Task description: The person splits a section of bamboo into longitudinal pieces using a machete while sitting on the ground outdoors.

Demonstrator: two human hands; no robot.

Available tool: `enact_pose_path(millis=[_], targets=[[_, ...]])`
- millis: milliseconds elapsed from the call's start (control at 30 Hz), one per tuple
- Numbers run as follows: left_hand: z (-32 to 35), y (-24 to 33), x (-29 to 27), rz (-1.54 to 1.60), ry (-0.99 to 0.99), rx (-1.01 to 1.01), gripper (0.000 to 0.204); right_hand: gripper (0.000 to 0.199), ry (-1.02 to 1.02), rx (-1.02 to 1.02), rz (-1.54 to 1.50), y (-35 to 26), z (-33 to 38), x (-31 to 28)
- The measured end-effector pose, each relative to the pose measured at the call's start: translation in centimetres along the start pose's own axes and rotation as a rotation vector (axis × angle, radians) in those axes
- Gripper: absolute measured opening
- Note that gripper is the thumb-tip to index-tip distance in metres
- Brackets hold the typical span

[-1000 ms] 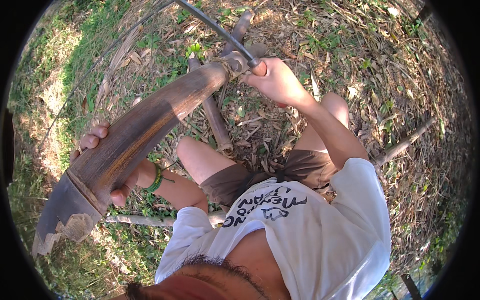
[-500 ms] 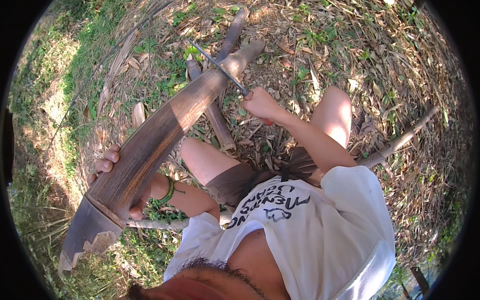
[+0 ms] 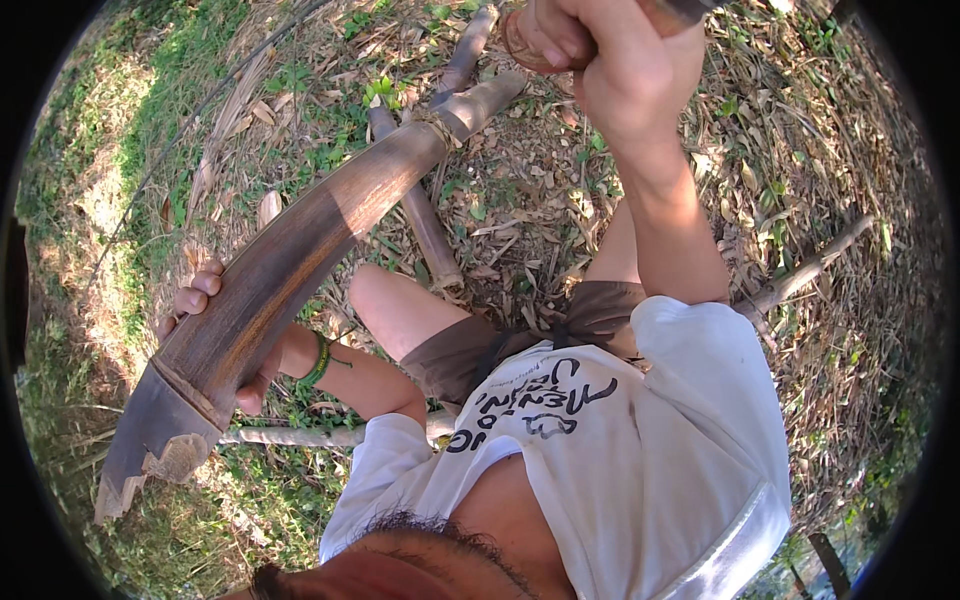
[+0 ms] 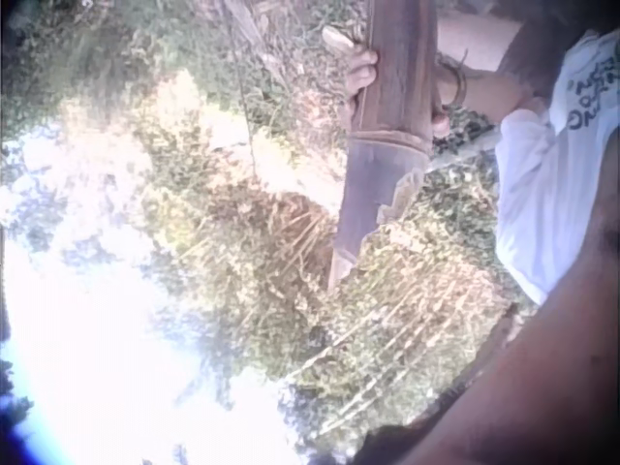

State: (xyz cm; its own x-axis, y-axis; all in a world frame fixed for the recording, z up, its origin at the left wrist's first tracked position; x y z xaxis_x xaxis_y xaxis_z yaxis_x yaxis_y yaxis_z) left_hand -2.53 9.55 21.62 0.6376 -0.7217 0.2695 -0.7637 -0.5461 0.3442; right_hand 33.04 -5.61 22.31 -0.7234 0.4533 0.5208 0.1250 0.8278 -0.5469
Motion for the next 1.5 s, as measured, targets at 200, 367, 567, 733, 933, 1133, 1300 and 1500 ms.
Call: enact_pose_path(millis=[200, 367, 567, 733, 933, 1133, 1300, 1500], targets=[[1.1, -0.2, 1.7, 0.121, -0.088, -0.025, 0.107, 0.023, -0.165, 1.266, 0.762, 24.0, 26.3, -8.8], [0.8, -1.0, 2.0, 0.052, -0.065, -0.001, 0.108, 0.028, -0.154, 1.668, 0.217, 23.5, 26.1, -8.4], [-0.2, -1.7, 0.7, 0.080, -0.047, -0.005, 0.107, 0.019, -0.165, 1.190, 0.366, 15.0, 11.2, -6.6], [0.2, -0.9, -0.6, 0.069, 0.025, -0.049, 0.111, 0.026, -0.034, 0.276, 0.053, 2.4, 0.3, -0.5], [0.6, -1.8, 2.9, 0.291, -0.198, -0.121, 0.111, 0.018, -0.094, 1.022, 0.854, 24.6, 25.1, -11.3], [2.1, -0.9, -1.5, 0.075, 0.113, -0.017, 0.110, 0.020, -0.203, 1.366, 0.602, 24.9, 25.2, -8.3], [1.2, -1.2, -2.1, -0.204, 0.465, 0.023, 0.088, 0.026, -0.130, 0.889, 0.842, 23.8, 20.6, -7.4], [3.3, -0.1, -3.4, -0.530, 1.083, -0.059, 0.073, 0.020, 0.102, 0.791, 0.349, 17.1, 15.6, -2.3]])
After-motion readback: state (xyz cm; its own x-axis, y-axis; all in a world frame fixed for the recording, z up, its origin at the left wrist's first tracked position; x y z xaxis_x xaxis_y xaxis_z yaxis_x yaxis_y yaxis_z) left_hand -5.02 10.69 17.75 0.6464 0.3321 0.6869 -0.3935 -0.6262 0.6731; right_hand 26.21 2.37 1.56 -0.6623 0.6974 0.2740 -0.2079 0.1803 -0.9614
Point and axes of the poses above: each hand's wrist, its own z-axis away from the middle knuckle, its own x-axis out of the palm, y = z × x, the point moved 10 cm from there along -z, towards the middle knuckle, and after that the axes turned 14 degrees about y, right-handed, at the moved point
